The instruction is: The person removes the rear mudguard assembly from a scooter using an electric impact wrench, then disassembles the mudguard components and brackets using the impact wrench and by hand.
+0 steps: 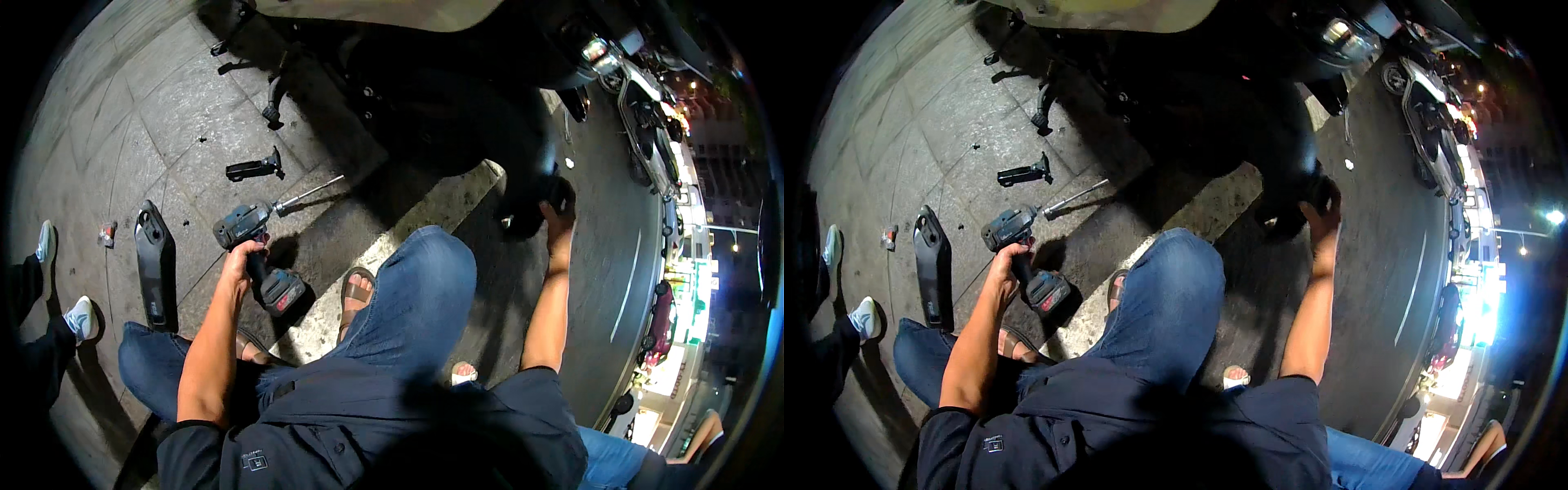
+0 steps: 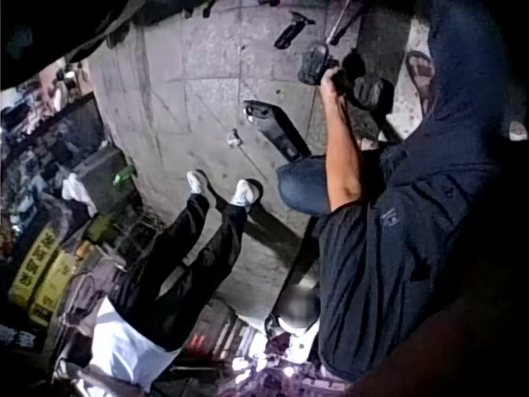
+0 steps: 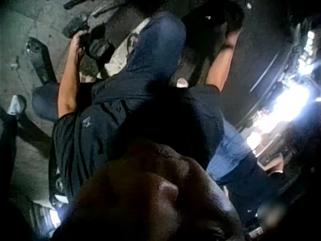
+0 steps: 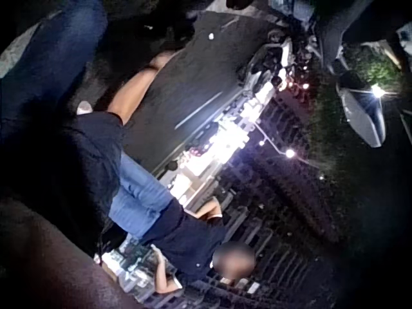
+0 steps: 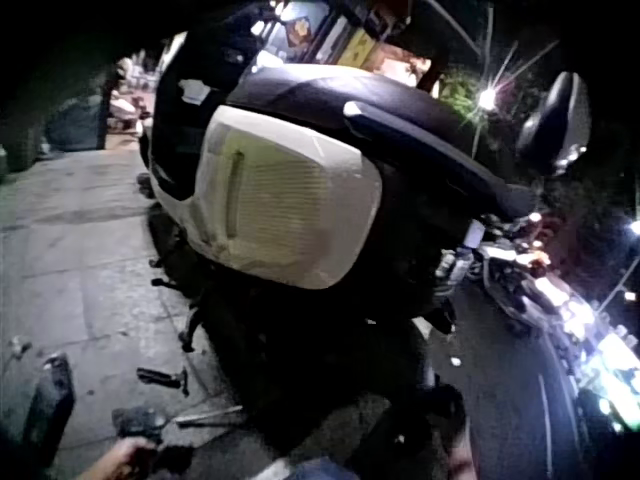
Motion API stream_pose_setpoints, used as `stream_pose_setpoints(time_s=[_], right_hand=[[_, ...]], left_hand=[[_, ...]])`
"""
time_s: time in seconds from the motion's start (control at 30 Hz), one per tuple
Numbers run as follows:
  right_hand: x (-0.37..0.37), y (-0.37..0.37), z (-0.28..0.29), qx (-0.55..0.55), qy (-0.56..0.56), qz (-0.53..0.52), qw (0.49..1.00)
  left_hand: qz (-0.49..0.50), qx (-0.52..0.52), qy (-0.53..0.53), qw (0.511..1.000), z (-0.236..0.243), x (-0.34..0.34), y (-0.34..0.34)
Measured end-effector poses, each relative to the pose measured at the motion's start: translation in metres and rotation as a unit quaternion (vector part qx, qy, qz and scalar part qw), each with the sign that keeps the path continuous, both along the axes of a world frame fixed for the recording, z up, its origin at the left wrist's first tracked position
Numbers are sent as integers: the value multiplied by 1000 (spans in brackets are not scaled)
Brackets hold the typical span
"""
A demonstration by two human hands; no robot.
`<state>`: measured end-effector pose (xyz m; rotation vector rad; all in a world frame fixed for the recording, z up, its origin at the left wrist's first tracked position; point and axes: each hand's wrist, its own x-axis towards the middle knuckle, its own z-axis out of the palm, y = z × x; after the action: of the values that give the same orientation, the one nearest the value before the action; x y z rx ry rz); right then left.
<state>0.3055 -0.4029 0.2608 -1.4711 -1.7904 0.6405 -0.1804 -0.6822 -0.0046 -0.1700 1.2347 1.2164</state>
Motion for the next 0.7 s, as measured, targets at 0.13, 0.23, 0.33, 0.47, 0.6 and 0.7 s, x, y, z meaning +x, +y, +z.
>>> stream_pose_setpoints(time_s=[0.13, 0.23, 0.33, 0.47, 0.6, 0.7], right_hand=[[29, -30, 26, 18, 10, -44, 999], [71, -65, 20, 61, -70, -83, 992], [94, -119, -12, 30, -10, -215, 976], [105, -198, -62, -35, 235, -363, 901], [86, -254, -87, -100, 576, -303, 753], [47, -265, -91, -63, 663, -158, 729]], left_hand=[[-12, -14, -7, 1000, 8, 3, 6], [-10, 15, -26, 999, 0, 0, 8], [-4, -2, -48, 999, -28, 1, 10], [-53, -38, -93, 994, -40, -5, 21], [-92, -40, -81, 992, -38, 2, 34], [-99, 0, -151, 984, -51, -7, 35]])
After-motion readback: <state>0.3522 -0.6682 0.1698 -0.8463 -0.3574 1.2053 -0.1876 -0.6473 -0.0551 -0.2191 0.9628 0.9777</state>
